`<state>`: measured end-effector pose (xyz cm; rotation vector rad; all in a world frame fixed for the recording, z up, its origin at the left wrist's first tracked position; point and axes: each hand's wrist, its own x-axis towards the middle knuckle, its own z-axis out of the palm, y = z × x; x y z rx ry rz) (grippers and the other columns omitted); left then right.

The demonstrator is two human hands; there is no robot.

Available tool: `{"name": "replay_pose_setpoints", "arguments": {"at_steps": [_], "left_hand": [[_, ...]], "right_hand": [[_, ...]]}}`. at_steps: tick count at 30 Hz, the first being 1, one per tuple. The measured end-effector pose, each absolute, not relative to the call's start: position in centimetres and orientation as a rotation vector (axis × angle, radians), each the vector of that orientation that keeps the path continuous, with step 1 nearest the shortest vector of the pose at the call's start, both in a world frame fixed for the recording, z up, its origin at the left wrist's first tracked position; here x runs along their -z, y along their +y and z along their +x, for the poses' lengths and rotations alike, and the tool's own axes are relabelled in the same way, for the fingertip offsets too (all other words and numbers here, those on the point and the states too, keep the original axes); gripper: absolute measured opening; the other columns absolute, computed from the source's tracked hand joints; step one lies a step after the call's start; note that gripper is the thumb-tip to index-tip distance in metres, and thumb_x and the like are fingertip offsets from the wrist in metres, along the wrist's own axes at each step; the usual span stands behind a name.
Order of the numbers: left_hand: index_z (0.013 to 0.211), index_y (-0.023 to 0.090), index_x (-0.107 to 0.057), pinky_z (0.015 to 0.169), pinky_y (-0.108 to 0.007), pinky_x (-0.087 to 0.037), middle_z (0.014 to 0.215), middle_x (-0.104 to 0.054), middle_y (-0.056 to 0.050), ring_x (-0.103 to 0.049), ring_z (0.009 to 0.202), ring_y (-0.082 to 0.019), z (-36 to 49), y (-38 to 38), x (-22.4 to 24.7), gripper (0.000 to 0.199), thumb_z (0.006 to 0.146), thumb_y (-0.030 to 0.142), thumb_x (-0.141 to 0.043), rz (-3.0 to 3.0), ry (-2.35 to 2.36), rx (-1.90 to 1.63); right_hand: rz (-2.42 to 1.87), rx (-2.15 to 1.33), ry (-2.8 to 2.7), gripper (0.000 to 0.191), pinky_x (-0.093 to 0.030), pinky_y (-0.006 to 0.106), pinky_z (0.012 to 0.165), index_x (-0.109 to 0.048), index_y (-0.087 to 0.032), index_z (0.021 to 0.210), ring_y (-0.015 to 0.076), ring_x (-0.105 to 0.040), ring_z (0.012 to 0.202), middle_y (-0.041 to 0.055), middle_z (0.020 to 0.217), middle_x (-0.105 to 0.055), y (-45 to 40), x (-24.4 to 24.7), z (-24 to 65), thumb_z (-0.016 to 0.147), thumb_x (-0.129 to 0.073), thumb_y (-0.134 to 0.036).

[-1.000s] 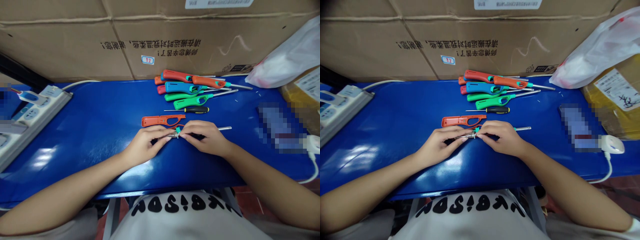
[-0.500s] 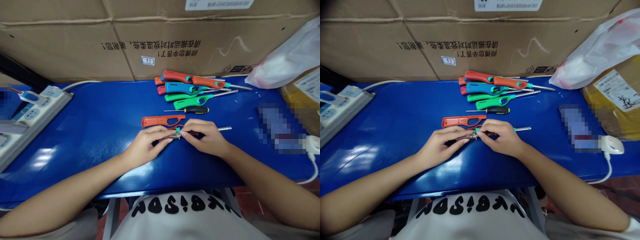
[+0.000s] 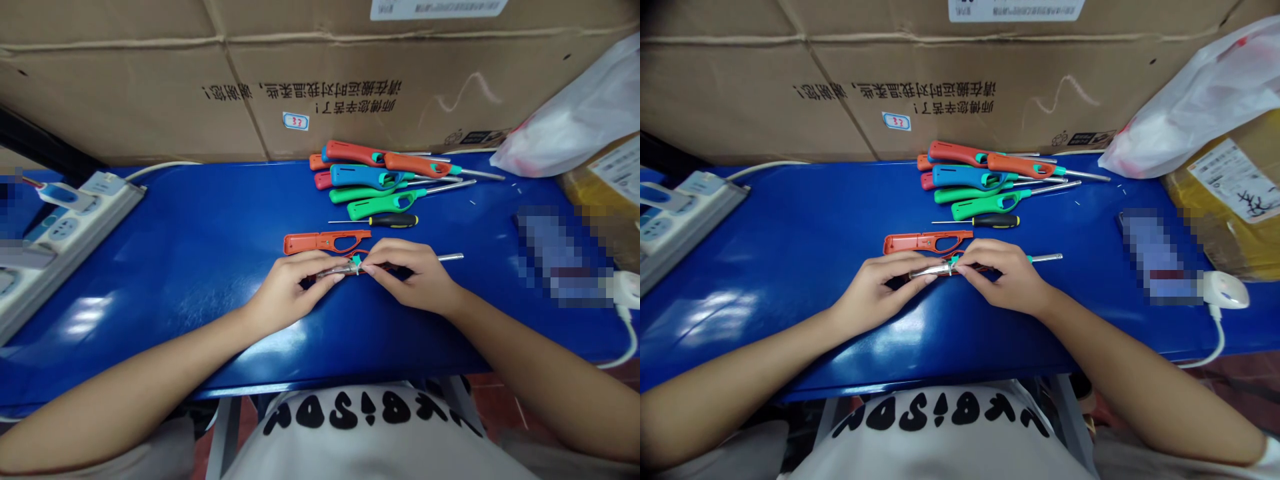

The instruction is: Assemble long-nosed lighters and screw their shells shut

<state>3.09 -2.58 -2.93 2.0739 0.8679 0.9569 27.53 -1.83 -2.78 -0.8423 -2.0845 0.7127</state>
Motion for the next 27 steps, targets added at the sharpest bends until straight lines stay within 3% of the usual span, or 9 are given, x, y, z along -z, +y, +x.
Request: {"name": "replay_pose_setpoints", "arguments": {"at_steps": [13, 21, 27], "left_hand": [[0.114, 0.017, -0.077, 0.088, -0.028, -0.062, 0.109, -0.079, -0.008, -0.075, 0.102, -0.019, 3.35, -2.92, 3.09, 0.021, 0.094, 0.017, -0.069, 2.025, 0.911, -0.980], [0.115, 0.017, -0.076, 0.085, -0.029, -0.063, 0.109, -0.079, -0.008, -0.076, 0.100, -0.020, 3.39, -2.82, 2.91, 0.022, 0.093, 0.019, -0.071, 2.038, 0.950, -0.990], [0.117, 0.018, -0.076, 0.091, -0.029, -0.060, 0.108, -0.079, -0.008, -0.075, 0.101, -0.018, 3.33, -2.81, 3.24, 0.024, 0.094, 0.017, -0.069, 2.069, 0.872, -0.971]], "right_hand": [[-0.828, -0.712, -2.125, 0.012, -0.057, 0.028, 0.074, -0.074, -0.021, 0.094, 0.0147, -0.070, 0.078, 0.0037, 0.087, -0.075, -1.84, 2.95, 27.52, 0.094, -0.064, -0.014], [-0.930, -0.651, -1.998, 0.011, -0.049, 0.026, 0.057, -0.073, -0.020, 0.089, 0.0114, -0.060, 0.062, 0.0027, 0.079, -0.072, -1.80, 2.89, 27.22, 0.094, -0.064, -0.017], [-0.859, -0.675, -2.055, 0.009, -0.053, 0.028, 0.067, -0.073, -0.021, 0.089, 0.0148, -0.065, 0.073, 0.0028, 0.080, -0.073, -1.62, 3.11, 27.20, 0.091, -0.067, -0.016]]}}
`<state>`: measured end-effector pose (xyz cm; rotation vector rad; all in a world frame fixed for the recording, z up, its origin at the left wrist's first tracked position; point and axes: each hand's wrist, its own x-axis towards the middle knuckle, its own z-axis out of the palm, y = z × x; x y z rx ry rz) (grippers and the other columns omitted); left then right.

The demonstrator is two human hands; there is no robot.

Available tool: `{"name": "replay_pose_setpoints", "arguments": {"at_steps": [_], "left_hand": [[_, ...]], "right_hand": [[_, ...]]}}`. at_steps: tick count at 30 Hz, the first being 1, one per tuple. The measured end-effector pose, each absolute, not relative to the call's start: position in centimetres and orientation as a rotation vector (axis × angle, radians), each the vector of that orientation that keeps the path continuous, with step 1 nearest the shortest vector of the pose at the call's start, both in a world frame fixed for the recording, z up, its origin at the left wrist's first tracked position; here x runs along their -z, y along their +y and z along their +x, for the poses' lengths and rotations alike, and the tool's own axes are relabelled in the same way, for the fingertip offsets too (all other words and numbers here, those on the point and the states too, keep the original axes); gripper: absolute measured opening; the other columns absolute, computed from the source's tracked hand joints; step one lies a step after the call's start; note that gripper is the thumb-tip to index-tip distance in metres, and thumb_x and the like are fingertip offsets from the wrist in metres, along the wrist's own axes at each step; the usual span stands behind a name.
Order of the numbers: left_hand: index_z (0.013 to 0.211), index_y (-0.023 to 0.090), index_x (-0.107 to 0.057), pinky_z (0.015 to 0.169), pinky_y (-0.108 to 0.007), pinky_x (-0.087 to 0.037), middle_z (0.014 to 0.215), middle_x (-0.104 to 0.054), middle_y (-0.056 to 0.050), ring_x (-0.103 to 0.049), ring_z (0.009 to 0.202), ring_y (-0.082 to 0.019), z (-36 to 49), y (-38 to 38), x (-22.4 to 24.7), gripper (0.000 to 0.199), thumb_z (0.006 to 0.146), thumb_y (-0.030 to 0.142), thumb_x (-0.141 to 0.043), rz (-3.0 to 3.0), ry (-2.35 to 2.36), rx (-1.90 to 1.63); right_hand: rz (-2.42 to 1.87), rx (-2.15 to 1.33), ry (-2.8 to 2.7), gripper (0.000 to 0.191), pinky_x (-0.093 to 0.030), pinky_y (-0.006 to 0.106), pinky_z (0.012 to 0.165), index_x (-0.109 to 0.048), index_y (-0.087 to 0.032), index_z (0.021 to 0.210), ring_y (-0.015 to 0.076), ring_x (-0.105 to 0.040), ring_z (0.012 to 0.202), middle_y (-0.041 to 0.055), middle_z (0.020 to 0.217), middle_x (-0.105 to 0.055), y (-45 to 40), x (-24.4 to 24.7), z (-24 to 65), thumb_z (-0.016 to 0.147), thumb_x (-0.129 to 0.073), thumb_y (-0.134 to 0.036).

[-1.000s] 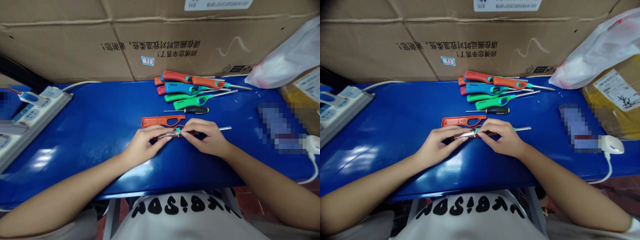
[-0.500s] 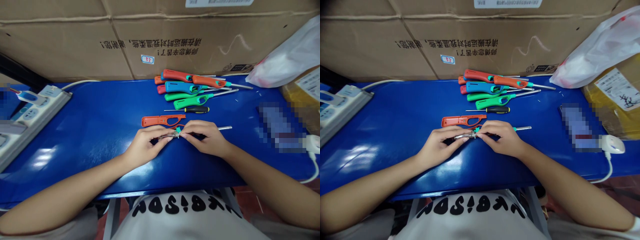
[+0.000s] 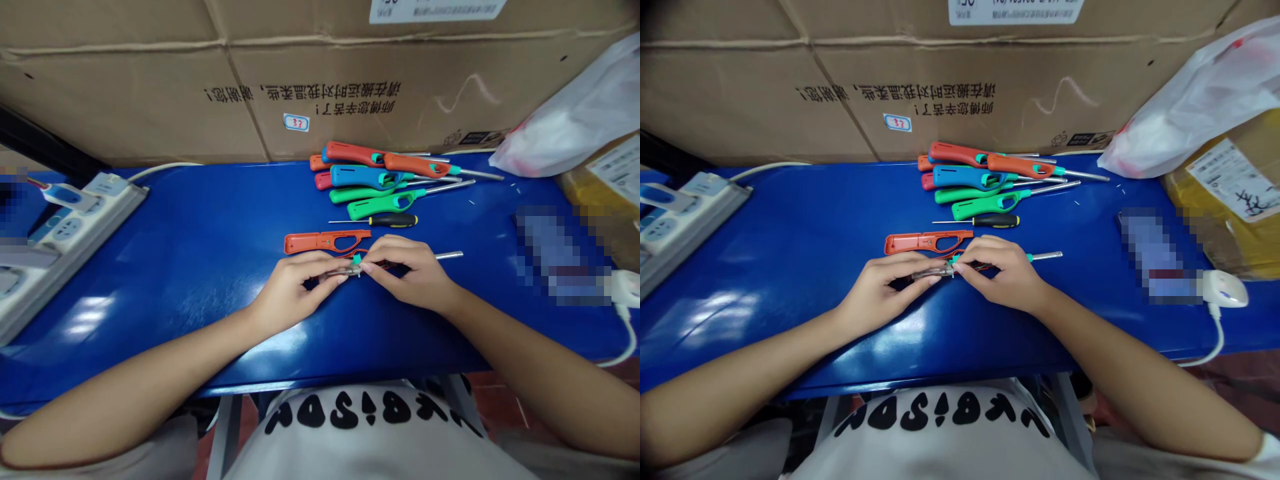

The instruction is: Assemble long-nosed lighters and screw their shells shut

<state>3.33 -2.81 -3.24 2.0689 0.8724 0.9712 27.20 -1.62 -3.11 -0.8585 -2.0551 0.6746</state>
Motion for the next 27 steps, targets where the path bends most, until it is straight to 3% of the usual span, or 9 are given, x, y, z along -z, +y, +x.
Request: {"name": "replay_pose_setpoints", "arguments": {"at_steps": [12, 22, 27], "left_hand": [[0.114, 0.017, -0.077, 0.084, -0.026, -0.062, 0.109, -0.079, -0.007, -0.076, 0.099, -0.018, 3.3, -2.6, 2.9, 0.022, 0.092, 0.019, -0.072, 2.037, 0.958, -0.992], [0.115, 0.018, -0.076, 0.089, -0.028, -0.061, 0.108, -0.079, -0.007, -0.075, 0.098, -0.018, 3.1, -2.4, 2.7, 0.022, 0.094, 0.017, -0.070, 2.082, 0.895, -0.991], [0.117, 0.019, -0.076, 0.091, -0.032, -0.058, 0.108, -0.076, -0.009, -0.071, 0.103, -0.019, 2.1, -1.8, 2.2, 0.023, 0.095, 0.020, -0.068, 2.192, 0.915, -0.999]], "right_hand": [[-0.823, -0.651, -2.064, 0.010, -0.054, 0.030, 0.072, -0.073, -0.019, 0.092, 0.0150, -0.065, 0.077, 0.0040, 0.083, -0.074, -1.7, 3.0, 27.5, 0.089, -0.068, -0.010], [-0.799, -0.621, -2.093, 0.011, -0.054, 0.031, 0.072, -0.072, -0.022, 0.090, 0.0152, -0.066, 0.075, 0.0022, 0.082, -0.074, -1.6, 2.9, 27.3, 0.090, -0.067, -0.012], [-0.849, -0.443, -2.119, 0.014, -0.054, 0.034, 0.075, -0.073, -0.021, 0.101, 0.0178, -0.067, 0.080, 0.0046, 0.089, -0.075, -1.7, 2.8, 27.5, 0.091, -0.066, -0.015]]}}
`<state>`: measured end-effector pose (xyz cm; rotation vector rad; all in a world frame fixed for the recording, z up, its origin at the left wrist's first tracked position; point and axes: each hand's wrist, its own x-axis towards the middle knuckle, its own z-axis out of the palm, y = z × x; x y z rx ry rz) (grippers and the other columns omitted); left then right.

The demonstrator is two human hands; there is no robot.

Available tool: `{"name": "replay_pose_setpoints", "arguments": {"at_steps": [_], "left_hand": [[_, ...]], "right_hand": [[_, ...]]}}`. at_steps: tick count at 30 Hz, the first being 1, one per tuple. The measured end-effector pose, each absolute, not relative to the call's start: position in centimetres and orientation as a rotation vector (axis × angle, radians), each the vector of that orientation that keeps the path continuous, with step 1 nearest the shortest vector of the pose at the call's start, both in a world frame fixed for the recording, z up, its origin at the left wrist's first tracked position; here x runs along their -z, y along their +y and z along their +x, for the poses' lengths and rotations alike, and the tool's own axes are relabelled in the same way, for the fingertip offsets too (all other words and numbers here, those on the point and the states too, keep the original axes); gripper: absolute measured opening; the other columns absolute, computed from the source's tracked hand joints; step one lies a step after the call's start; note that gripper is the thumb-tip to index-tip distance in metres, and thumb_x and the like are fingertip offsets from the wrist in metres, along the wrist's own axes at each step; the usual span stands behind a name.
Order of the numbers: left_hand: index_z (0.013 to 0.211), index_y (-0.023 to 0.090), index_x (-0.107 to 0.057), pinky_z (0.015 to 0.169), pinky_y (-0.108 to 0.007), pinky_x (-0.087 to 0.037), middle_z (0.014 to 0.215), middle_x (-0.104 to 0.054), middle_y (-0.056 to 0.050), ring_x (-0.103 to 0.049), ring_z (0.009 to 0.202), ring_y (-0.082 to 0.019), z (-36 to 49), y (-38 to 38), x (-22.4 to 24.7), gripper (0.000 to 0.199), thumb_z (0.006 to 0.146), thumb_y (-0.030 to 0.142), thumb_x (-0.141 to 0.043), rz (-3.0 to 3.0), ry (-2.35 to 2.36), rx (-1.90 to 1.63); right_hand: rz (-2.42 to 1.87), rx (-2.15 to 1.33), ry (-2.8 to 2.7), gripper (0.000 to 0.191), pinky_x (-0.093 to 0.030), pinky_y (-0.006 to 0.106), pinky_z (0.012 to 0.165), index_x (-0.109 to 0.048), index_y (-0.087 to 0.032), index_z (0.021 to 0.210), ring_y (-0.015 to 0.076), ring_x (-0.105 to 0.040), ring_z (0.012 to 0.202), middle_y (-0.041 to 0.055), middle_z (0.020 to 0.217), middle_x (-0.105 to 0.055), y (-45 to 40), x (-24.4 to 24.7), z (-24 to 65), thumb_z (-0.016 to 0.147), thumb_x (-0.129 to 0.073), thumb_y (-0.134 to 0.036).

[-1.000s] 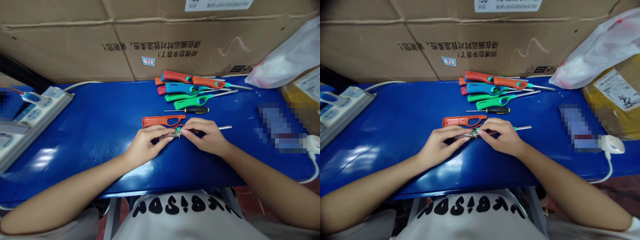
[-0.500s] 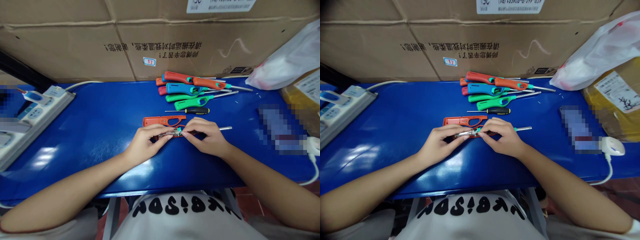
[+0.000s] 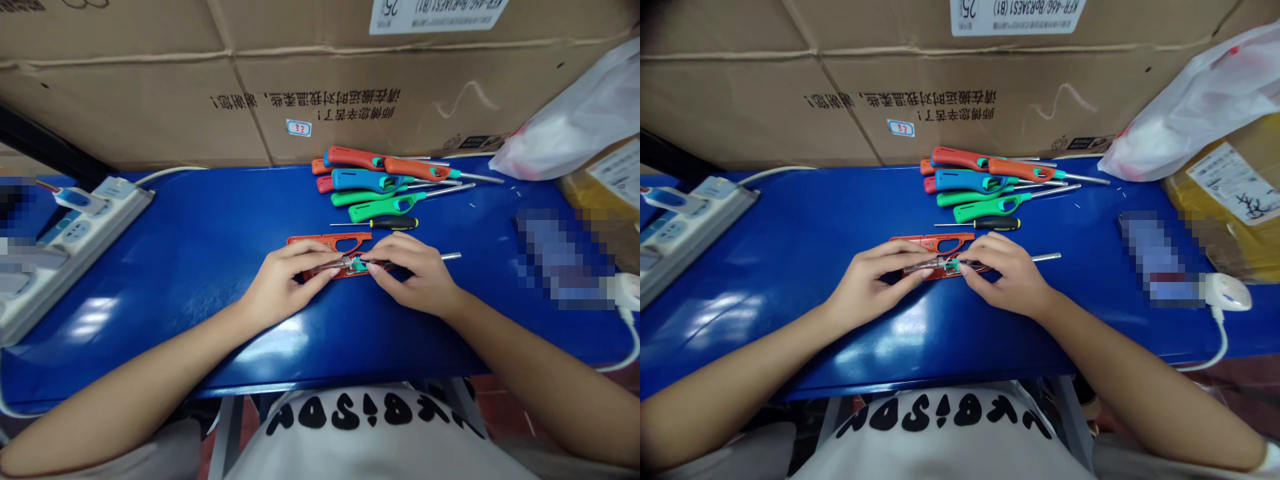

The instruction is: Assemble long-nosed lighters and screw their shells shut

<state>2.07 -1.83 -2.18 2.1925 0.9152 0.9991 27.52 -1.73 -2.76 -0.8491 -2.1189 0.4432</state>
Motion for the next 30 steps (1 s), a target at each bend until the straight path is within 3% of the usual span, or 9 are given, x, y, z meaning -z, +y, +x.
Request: {"name": "replay_pose_setpoints", "arguments": {"at_steps": [6, 16, 30], "left_hand": [[0.114, 0.020, -0.078, 0.085, -0.035, -0.055, 0.096, -0.073, -0.007, -0.066, 0.092, -0.019, 1.2, -1.3, 1.9, 0.023, 0.094, 0.023, -0.069, 2.276, 0.956, -0.799], [0.106, 0.020, -0.078, 0.090, -0.040, -0.053, 0.097, -0.077, -0.008, -0.068, 0.091, -0.021, 1.5, -1.4, 2.0, 0.018, 0.091, 0.021, -0.069, 2.288, 0.946, -0.778], [0.107, 0.022, -0.080, 0.086, -0.036, -0.055, 0.088, -0.073, -0.005, -0.067, 0.087, -0.018, 1.2, -1.2, 2.3, 0.017, 0.095, 0.025, -0.069, 2.260, 1.017, -0.741]], "right_hand": [[-0.974, -0.269, -2.154, 0.013, -0.052, 0.036, 0.075, -0.073, -0.023, 0.102, 0.0197, -0.066, 0.080, 0.0048, 0.090, -0.075, -1.2, 2.8, 28.9, 0.090, -0.067, -0.020], [-0.996, -0.287, -2.216, 0.014, -0.049, 0.037, 0.073, -0.072, -0.023, 0.103, 0.0196, -0.063, 0.078, 0.0048, 0.090, -0.074, -0.9, 2.9, 29.2, 0.091, -0.065, -0.023], [-1.039, -0.312, -2.317, 0.013, -0.050, 0.038, 0.075, -0.072, -0.023, 0.102, 0.0211, -0.060, 0.083, 0.0060, 0.094, -0.071, -0.8, 2.6, 29.7, 0.093, -0.064, -0.025]]}}
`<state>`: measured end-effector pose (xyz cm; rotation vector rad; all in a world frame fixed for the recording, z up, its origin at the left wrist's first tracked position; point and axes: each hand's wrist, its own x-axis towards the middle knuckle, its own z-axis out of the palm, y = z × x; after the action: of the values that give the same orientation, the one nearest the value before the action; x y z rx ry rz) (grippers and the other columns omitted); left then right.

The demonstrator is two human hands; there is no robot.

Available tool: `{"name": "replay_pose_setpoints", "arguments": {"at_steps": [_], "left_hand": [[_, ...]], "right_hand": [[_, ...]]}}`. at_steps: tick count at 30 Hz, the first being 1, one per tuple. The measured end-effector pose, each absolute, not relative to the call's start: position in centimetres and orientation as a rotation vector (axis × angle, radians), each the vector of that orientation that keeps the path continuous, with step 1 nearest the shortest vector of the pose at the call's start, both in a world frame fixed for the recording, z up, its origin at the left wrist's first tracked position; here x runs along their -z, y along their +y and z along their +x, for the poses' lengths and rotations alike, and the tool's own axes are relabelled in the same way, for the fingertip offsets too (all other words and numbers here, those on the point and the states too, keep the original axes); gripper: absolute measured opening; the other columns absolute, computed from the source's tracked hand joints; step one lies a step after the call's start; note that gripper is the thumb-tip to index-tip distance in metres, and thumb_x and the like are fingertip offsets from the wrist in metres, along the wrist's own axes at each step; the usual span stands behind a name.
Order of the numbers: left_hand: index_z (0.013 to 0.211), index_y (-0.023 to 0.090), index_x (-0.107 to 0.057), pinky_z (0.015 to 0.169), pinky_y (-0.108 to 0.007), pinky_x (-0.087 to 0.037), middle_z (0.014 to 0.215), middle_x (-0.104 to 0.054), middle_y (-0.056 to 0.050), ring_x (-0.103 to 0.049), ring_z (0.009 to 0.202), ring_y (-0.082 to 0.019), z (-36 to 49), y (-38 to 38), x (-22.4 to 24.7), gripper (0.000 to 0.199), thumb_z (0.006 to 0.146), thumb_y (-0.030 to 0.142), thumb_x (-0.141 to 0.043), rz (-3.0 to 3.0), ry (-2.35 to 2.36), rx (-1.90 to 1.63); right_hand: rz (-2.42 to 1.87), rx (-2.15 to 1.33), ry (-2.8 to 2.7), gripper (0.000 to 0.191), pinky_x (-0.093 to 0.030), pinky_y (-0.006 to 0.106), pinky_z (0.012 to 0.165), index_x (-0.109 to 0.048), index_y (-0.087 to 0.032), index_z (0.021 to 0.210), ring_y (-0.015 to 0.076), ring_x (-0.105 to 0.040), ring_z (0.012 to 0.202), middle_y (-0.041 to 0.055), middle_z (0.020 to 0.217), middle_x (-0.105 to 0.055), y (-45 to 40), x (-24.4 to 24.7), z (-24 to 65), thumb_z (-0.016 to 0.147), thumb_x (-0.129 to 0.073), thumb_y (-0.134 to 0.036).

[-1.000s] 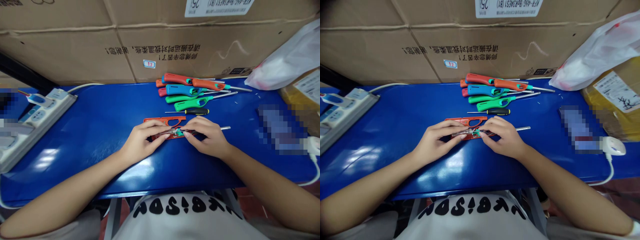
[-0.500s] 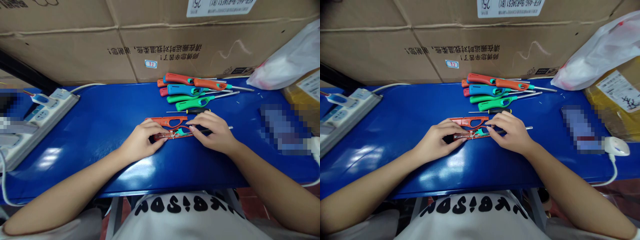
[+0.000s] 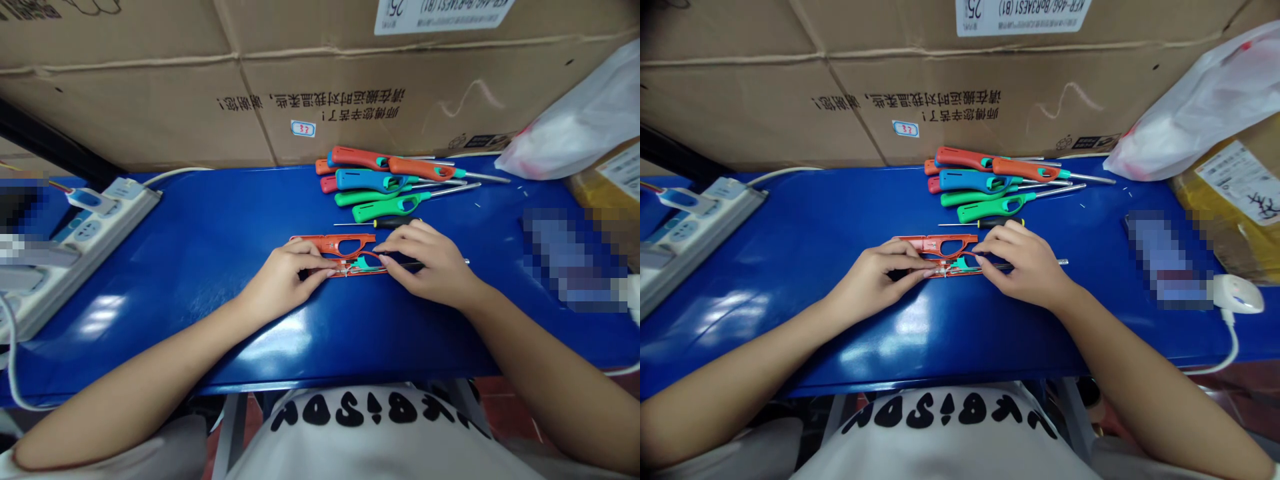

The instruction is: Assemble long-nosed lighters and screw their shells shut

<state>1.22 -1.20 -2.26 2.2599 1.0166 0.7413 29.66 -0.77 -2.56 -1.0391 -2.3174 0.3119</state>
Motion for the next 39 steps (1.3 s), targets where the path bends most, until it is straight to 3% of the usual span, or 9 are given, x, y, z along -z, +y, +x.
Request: {"name": "replay_pose_setpoints", "arguments": {"at_steps": [8, 16, 23, 39], "left_hand": [[0.109, 0.021, -0.079, 0.089, -0.039, -0.055, 0.092, -0.071, -0.006, -0.065, 0.093, -0.021, 1.2, -1.3, 2.1, 0.019, 0.097, 0.023, -0.065, 2.378, 0.991, -0.727], [0.113, 0.020, -0.076, 0.089, -0.037, -0.055, 0.109, -0.072, -0.008, -0.066, 0.099, -0.021, 0.6, -1.0, 1.4, 0.023, 0.096, 0.021, -0.061, 2.435, 0.930, -0.841], [0.123, 0.022, -0.071, 0.095, -0.041, -0.051, 0.121, -0.070, -0.010, -0.062, 0.111, -0.025, 1.6, -1.7, 1.9, 0.026, 0.100, 0.022, -0.058, 2.679, 0.842, -0.701], [0.124, 0.022, -0.069, 0.092, -0.040, -0.051, 0.121, -0.068, -0.010, -0.062, 0.108, -0.024, 2.1, -1.8, 3.0, 0.027, 0.103, 0.018, -0.053, 2.670, 0.855, -0.721]], "right_hand": [[-0.995, -0.358, -2.492, 0.024, -0.045, 0.043, 0.084, -0.068, -0.027, 0.112, 0.0243, -0.060, 0.096, 0.0071, 0.107, -0.068, -0.8, 1.9, 30.6, 0.088, -0.066, -0.021], [-1.024, -0.455, -2.406, 0.013, -0.050, 0.040, 0.080, -0.068, -0.025, 0.098, 0.0224, -0.063, 0.088, 0.0048, 0.093, -0.071, -0.1, 1.3, 32.1, 0.092, -0.060, -0.016], [-0.979, -0.534, -2.444, 0.012, -0.050, 0.040, 0.087, -0.070, -0.026, 0.104, 0.0207, -0.064, 0.094, 0.0051, 0.100, -0.068, -0.7, 1.6, 30.8, 0.094, -0.065, -0.023], [-0.958, -0.748, -2.359, 0.009, -0.051, 0.037, 0.086, -0.065, -0.025, 0.100, 0.0199, -0.063, 0.096, 0.0042, 0.100, -0.067, -0.9, 2.0, 30.1, 0.094, -0.063, -0.018]]}}
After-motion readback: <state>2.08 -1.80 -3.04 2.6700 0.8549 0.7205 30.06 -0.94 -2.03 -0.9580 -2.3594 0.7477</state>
